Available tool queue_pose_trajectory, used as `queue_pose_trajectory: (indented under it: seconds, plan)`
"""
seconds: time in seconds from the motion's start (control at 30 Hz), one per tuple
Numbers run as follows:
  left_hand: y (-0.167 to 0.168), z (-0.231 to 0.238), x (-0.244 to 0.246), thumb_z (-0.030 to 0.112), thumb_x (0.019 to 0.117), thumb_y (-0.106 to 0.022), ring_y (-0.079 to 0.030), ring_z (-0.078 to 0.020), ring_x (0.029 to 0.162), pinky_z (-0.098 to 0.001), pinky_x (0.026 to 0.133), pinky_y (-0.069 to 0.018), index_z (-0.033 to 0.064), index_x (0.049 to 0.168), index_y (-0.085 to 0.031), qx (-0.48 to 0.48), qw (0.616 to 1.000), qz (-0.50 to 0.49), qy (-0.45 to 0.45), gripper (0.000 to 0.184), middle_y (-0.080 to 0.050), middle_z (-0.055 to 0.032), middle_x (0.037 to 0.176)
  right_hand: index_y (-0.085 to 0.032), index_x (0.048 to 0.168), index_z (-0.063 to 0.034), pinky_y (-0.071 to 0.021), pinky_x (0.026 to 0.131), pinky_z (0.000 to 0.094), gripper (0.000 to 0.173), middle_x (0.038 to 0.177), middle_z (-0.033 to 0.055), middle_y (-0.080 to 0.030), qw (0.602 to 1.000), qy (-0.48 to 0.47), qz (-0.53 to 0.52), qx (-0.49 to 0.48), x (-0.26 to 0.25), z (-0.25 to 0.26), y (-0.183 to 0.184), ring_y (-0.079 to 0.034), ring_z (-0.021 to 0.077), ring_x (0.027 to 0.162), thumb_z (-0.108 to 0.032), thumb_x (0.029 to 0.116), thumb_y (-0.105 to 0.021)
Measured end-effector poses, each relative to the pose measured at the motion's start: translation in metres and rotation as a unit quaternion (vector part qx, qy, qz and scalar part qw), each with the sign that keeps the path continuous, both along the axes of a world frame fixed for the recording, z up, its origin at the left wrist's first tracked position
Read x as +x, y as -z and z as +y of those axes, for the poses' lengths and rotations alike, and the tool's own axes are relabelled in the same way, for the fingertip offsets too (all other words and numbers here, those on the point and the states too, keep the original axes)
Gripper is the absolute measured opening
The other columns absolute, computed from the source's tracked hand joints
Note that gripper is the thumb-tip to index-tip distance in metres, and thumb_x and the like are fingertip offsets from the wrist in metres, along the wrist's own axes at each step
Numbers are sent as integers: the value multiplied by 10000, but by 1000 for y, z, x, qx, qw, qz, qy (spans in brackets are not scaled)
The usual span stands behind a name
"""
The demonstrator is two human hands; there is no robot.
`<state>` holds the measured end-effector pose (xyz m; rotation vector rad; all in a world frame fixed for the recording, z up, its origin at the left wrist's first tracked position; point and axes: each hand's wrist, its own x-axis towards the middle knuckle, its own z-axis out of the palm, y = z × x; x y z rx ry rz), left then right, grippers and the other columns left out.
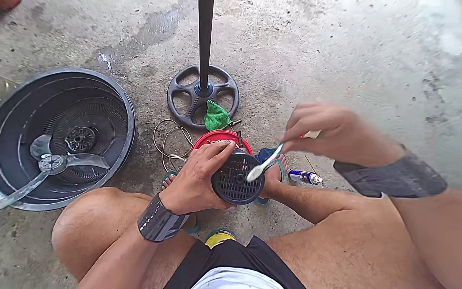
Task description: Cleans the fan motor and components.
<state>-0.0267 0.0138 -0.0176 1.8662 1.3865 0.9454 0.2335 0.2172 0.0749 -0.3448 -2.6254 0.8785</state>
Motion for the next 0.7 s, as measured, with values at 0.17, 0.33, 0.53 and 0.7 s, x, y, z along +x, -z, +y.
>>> queue_pose_trajectory:
  seconds: [0.17, 0.33, 0.53, 0.7]
  plan:
    - [3, -3, -5, 609, 544, -928, -444, -192, 1405, -517, 1157, -367, 191, 1530, -476, -7, 1000, -6, 0, 1161, -521, 13, 1505, -811, 896, -203, -457, 816, 410, 192, 821, -54, -704, 995, 19, -22, 99, -5, -1, -2, -624, 115, 830, -377, 924, -736]
    - [1, 0, -1, 564, 556, -925, -465, -193, 1378, -497, 1139, -382, 183, 1520, -489, -5, 1000, -10, 2, 1125, -535, 5, 1489, -809, 884, -241, -436, 800, 409, 203, 763, -78, -667, 995, -10, -43, 93, -17, -9, 1, -608, 97, 794, -421, 929, -725]
    - [1, 2, 4, 588, 554, -908, -491, -190, 1346, -482, 1103, -410, 190, 1509, -510, 13, 1000, 6, -9, 1108, -556, 14, 1468, -810, 903, -260, -426, 828, 386, 207, 773, -101, -659, 994, -35, -59, 80, -26, -20, 4, -602, 74, 817, -434, 943, -706]
    - [1, 2, 5, 611, 555, -898, -497, -206, 1342, -488, 1091, -418, 185, 1507, -510, 16, 1000, 12, -10, 1113, -561, 0, 1463, -818, 912, -218, -430, 804, 432, 200, 787, -45, -678, 991, 20, -21, 131, -20, -12, 0, -611, 138, 827, -397, 931, -730]
